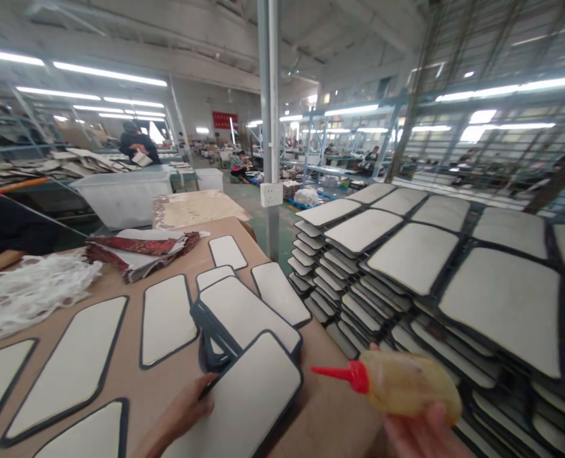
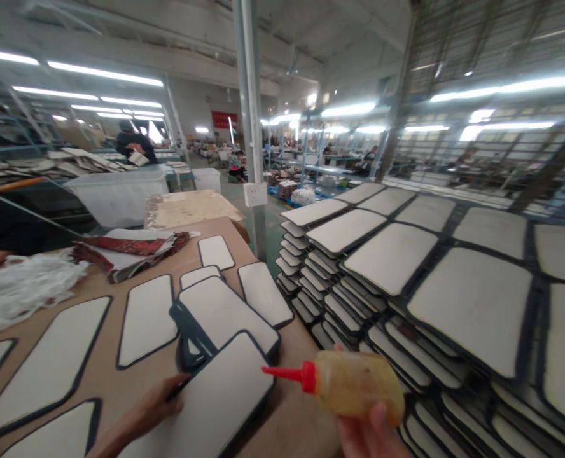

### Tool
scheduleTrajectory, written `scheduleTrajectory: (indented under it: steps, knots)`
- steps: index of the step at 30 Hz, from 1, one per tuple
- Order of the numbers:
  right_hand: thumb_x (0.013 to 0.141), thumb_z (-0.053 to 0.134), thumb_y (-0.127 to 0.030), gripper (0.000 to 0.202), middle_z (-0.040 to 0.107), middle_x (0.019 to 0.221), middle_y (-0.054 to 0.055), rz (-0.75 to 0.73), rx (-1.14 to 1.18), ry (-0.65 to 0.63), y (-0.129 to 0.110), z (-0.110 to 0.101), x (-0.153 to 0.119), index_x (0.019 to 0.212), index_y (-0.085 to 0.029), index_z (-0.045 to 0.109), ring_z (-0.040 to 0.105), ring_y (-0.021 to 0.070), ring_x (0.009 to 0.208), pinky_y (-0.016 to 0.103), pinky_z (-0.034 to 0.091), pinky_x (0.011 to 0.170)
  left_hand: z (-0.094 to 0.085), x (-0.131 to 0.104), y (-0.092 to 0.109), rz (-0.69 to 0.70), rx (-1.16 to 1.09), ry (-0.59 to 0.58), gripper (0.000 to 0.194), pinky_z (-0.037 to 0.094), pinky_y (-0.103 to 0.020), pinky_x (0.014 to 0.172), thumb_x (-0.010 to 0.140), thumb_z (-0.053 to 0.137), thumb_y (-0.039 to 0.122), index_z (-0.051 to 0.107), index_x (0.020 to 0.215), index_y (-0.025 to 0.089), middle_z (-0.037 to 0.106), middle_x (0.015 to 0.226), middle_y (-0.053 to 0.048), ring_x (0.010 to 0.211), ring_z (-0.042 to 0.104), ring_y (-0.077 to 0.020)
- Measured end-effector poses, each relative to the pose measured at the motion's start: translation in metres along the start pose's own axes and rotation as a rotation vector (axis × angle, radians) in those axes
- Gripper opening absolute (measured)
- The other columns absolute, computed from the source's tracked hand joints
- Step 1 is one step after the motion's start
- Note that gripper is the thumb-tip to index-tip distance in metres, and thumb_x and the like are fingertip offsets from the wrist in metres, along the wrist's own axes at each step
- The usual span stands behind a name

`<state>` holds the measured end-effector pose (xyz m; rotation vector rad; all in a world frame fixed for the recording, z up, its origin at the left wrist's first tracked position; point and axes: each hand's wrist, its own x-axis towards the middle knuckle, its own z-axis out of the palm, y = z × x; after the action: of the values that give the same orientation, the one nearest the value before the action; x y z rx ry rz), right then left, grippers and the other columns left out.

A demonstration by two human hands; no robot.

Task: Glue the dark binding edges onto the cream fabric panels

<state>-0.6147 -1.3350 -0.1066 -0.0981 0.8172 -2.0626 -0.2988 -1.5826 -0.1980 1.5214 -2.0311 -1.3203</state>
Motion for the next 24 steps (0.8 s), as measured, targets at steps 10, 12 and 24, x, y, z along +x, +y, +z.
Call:
scheduleTrajectory:
  steps: [10,12,24]
  knots:
    - [0.055,0.086,-0.039,0.037,0.076,0.091,0.003,-0.235,-0.038,0.205,-0.012,-0.011,-0.020,0.089,-0.030,0.074,0.070,0.0241,0.088,0.035,0.057,0.081,0.062,0.003,0.034,0.098,0.379,-0.009,0.057,0.047,-0.040,0.092,0.078,0.044,0.049,0.060,0.114,0.008,0.068,0.113,-0.016,0.107,0.062,-0.0302]
    - [0.053,0.087,-0.038,0.045,0.075,0.096,0.003,-0.272,-0.094,0.219,-0.014,-0.013,-0.022,0.095,-0.031,0.072,0.068,0.0264,0.095,0.043,0.050,0.093,0.073,0.001,0.045,0.165,0.438,-0.030,0.049,0.047,-0.038,0.089,0.080,0.046,0.042,0.063,0.110,0.009,0.070,0.109,-0.016,0.104,0.064,-0.0292]
    - [0.052,0.085,-0.047,0.064,0.071,0.110,0.007,-0.466,-0.319,-0.152,-0.104,0.032,-0.038,0.110,-0.032,0.065,0.061,0.0343,0.107,0.054,0.045,0.095,0.033,-0.035,0.199,0.758,0.454,-0.353,0.034,0.045,-0.026,0.072,0.086,0.047,0.044,0.073,0.087,0.022,0.071,0.081,-0.005,0.078,0.063,-0.0215]
